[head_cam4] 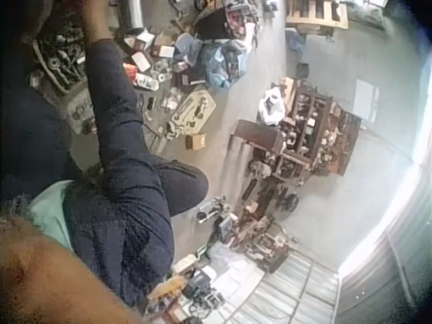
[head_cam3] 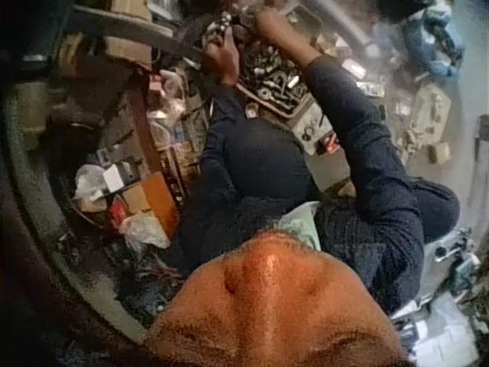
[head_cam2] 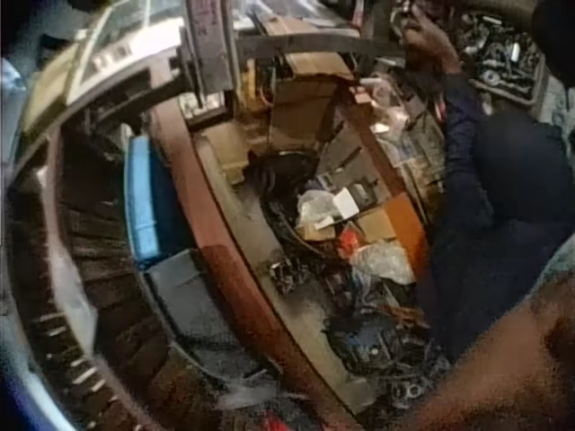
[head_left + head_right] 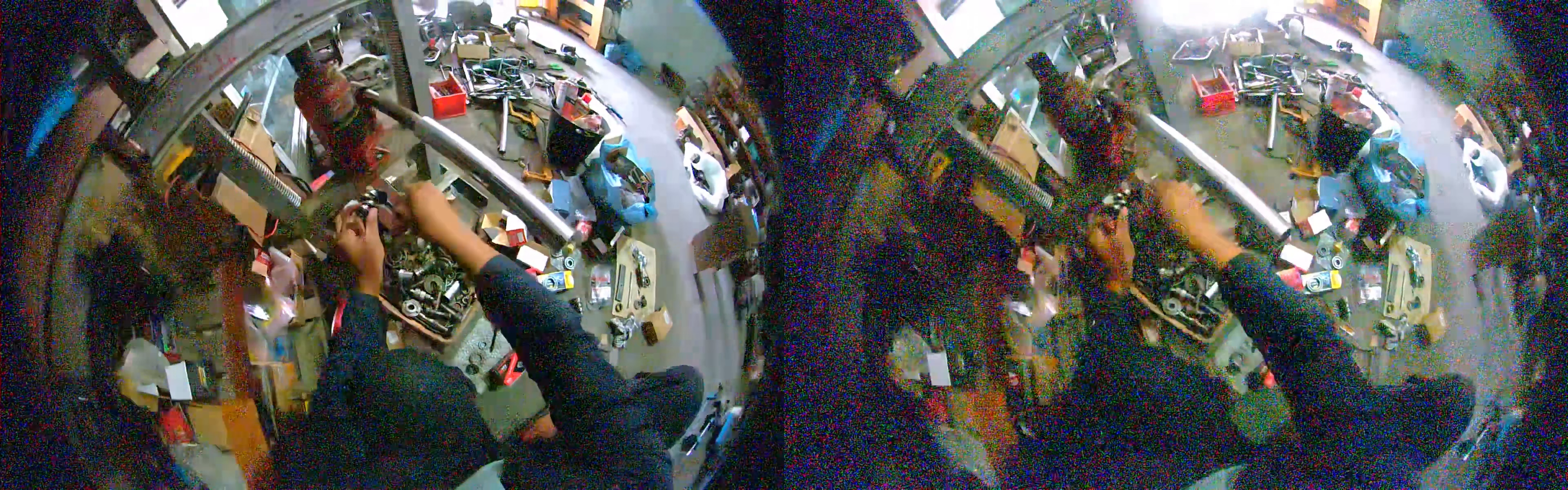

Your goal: The person uses a hydraulic press to assemble a metal part. They pick up a bearing and a metal shaft, place them into the press, and then repeatedly pump the handle of the press until the parts are seated.

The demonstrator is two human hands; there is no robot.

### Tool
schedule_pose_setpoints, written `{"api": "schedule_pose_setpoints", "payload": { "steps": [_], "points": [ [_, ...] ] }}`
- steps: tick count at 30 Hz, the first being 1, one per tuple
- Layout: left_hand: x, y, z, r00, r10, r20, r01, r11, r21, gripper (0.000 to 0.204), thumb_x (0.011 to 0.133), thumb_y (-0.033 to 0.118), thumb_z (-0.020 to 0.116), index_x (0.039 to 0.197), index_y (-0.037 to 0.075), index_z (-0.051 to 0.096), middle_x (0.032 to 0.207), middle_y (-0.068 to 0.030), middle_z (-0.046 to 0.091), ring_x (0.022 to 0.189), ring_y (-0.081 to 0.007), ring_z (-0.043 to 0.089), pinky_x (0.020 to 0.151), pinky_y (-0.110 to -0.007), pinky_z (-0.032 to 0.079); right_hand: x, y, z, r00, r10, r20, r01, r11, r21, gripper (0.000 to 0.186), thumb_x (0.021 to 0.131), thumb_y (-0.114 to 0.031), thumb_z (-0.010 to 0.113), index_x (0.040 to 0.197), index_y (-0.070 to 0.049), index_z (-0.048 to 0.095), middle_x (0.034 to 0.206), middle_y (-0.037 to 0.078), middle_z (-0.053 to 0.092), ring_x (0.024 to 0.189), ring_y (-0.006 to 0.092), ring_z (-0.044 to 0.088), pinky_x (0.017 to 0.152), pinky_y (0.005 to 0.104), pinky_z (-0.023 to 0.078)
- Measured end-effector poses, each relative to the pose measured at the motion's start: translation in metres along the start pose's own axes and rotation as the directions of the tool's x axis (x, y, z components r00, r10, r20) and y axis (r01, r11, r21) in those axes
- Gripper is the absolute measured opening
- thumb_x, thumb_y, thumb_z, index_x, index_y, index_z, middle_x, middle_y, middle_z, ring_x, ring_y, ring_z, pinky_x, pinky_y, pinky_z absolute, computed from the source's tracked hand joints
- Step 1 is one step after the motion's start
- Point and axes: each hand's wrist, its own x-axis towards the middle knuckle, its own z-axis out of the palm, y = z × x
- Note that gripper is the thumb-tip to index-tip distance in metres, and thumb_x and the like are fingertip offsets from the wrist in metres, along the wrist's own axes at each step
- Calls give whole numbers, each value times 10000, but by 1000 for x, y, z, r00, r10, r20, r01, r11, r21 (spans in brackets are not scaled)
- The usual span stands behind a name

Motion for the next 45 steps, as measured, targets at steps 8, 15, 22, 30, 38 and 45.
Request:
{"api": "schedule_pose_setpoints", "payload": {
  "steps": [8,15,22,30,38,45],
  "points": [
    [-19,-20,67,949,-171,265,163,985,52,229,851,219,674,1005,66,600,958,-112,641,859,-219,596,768,-331,470,-24,63,23,983,141,117,-157,977,143,382,754,-178,622,1129,-108,646,943,164,631,910,347,598,811,426,490],
    [25,-80,47,804,-139,578,71,988,139,269,946,225,492,1083,10,579,1010,-173,645,934,-331,596,831,-402,456,-13,-15,-34,984,104,142,-128,976,175,216,758,-271,648,881,-95,672,889,158,622,857,355,596,736,454,477],
    [37,-95,38,810,-56,583,38,998,44,206,897,122,531,1088,50,563,948,-128,619,886,-261,602,802,-376,469,-2,-7,-8,997,78,18,-76,994,-82,214,713,-283,667,835,-108,686,817,190,605,842,355,610,682,476,487],
    [35,-45,45,764,-213,609,174,977,123,241,851,169,618,1068,69,588,979,-95,627,884,-223,591,794,-340,473,-17,-13,-14,989,144,44,-144,990,4,560,632,-559,749,900,-74,670,974,191,597,938,353,587,785,436,513],
    [46,-54,44,699,-259,667,272,958,88,261,824,168,664,1054,51,624,931,-70,645,847,-189,588,771,-333,480,-21,-21,0,987,153,-51,-141,974,180,571,578,-466,807,939,-51,654,966,162,578,971,332,544,830,453,417],
    [54,-58,32,701,-19,713,-64,994,90,251,835,109,641,1084,80,624,891,-64,613,784,-147,562,680,-322,492,-16,-22,10,985,168,-41,-163,981,104,587,566,-463,802,910,-23,623,940,145,563,965,321,549,731,437,480]
  ]
}}
